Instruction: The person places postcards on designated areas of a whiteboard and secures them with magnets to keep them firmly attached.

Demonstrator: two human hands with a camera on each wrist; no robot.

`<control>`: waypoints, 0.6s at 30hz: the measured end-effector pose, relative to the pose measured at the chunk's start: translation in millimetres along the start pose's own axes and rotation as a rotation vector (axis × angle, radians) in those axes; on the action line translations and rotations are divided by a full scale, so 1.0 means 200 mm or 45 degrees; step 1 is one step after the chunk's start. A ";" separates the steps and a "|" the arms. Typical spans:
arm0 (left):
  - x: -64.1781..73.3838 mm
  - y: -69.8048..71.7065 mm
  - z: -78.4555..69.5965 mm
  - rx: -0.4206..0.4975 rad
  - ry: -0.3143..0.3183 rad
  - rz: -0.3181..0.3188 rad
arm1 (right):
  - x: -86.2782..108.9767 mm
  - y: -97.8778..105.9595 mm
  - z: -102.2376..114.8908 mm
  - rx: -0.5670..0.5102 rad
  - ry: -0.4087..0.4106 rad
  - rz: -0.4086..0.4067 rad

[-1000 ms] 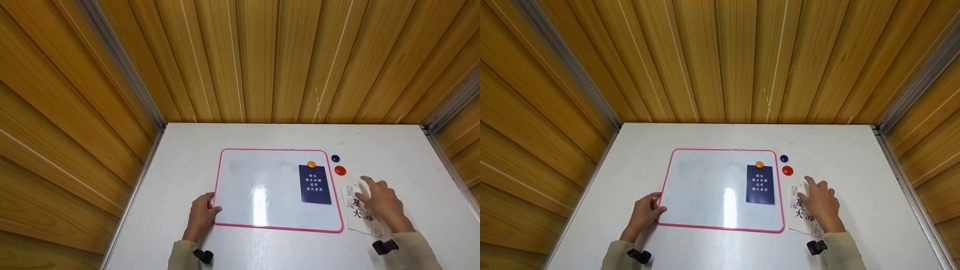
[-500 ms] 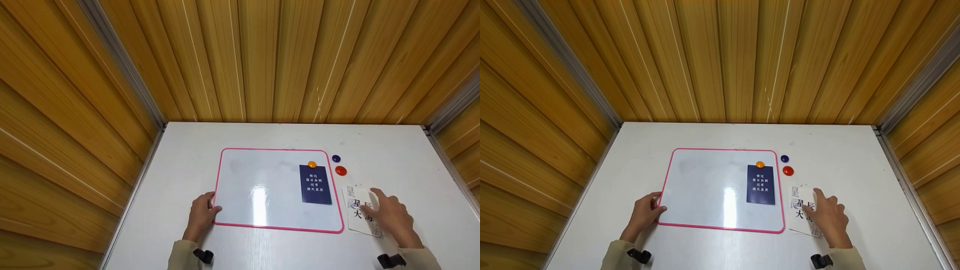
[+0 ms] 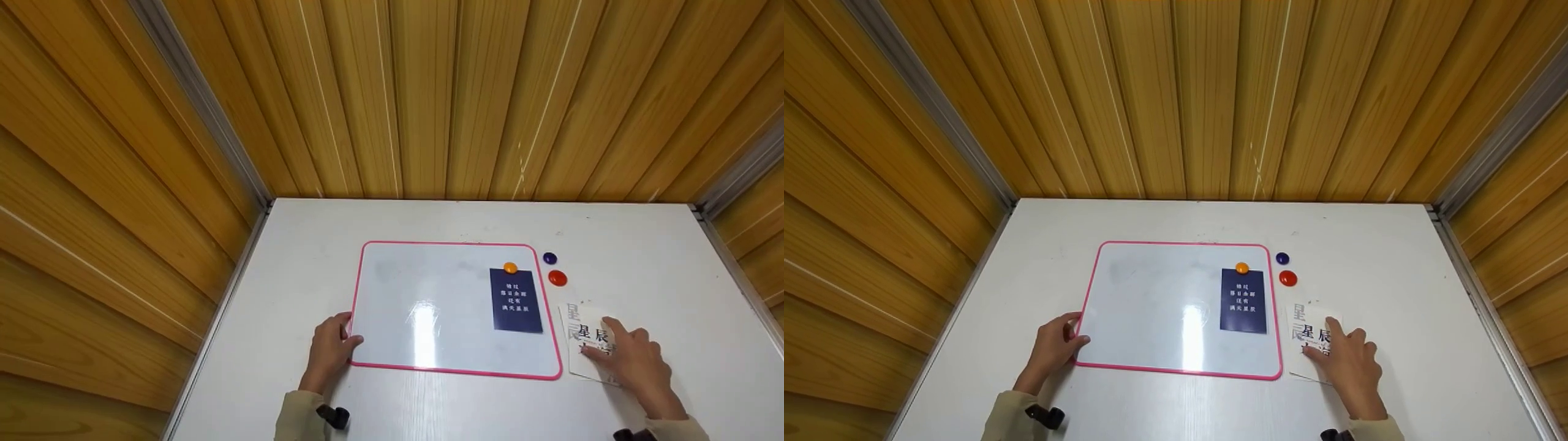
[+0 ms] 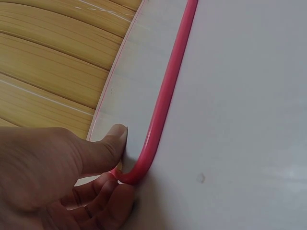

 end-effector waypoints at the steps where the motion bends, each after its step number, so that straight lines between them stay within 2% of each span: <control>1: 0.00 0.00 0.00 0.005 0.006 0.002 | 0.00 0.00 0.00 -0.002 -0.002 -0.006; 18: 0.00 0.00 0.00 0.010 0.058 0.003 | 0.01 -0.02 0.02 -0.047 -0.007 -0.018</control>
Point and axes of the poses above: each hand's wrist, its own x-axis away from the middle knuckle, its own y-axis out of the back of the hand, z = x × y, the point moved 1 cm from there along -x, towards the middle knuckle, and after that the axes turned 13 degrees about x, right-handed, at the moved point
